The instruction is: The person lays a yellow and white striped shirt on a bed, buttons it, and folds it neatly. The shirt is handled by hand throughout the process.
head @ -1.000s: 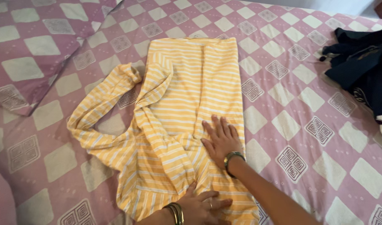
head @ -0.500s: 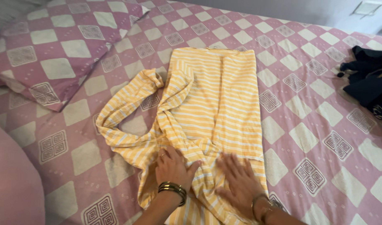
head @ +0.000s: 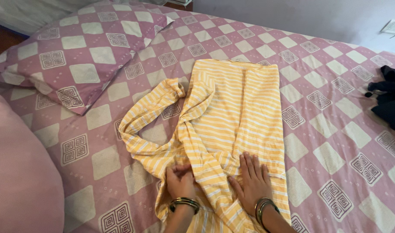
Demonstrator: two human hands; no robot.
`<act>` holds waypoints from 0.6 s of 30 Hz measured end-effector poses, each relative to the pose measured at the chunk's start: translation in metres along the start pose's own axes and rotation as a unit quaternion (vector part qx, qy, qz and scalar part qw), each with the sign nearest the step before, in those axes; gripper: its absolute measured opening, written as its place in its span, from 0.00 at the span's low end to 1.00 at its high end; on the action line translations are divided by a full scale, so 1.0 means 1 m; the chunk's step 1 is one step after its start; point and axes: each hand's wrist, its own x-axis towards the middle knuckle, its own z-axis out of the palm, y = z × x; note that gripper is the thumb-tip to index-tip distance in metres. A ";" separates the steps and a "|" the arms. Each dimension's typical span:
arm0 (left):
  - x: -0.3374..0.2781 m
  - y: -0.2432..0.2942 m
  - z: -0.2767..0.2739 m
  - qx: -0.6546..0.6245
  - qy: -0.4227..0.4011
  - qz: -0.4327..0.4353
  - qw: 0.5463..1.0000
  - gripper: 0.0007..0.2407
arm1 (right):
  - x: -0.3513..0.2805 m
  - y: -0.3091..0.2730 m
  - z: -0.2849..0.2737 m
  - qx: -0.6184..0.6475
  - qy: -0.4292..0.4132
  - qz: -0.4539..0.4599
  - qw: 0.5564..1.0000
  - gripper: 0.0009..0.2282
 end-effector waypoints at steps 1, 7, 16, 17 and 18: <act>-0.010 0.021 0.007 0.088 0.021 0.040 0.995 0.08 | 0.001 0.000 0.001 -0.003 0.014 -0.007 1.000 0.37; -0.072 0.101 0.040 0.579 -0.170 0.296 0.741 0.28 | 0.002 0.003 0.003 -0.011 0.024 -0.011 1.000 0.36; 0.009 0.067 0.068 0.732 -0.013 0.275 0.623 0.14 | -0.001 0.001 0.001 0.015 0.006 0.008 1.000 0.36; 0.017 0.070 0.064 0.734 -0.034 0.242 0.633 0.15 | -0.001 0.000 0.000 0.020 0.012 0.007 1.000 0.36; 0.024 0.077 0.059 0.735 -0.055 0.208 0.643 0.16 | -0.001 -0.001 0.000 0.025 0.017 0.005 1.000 0.35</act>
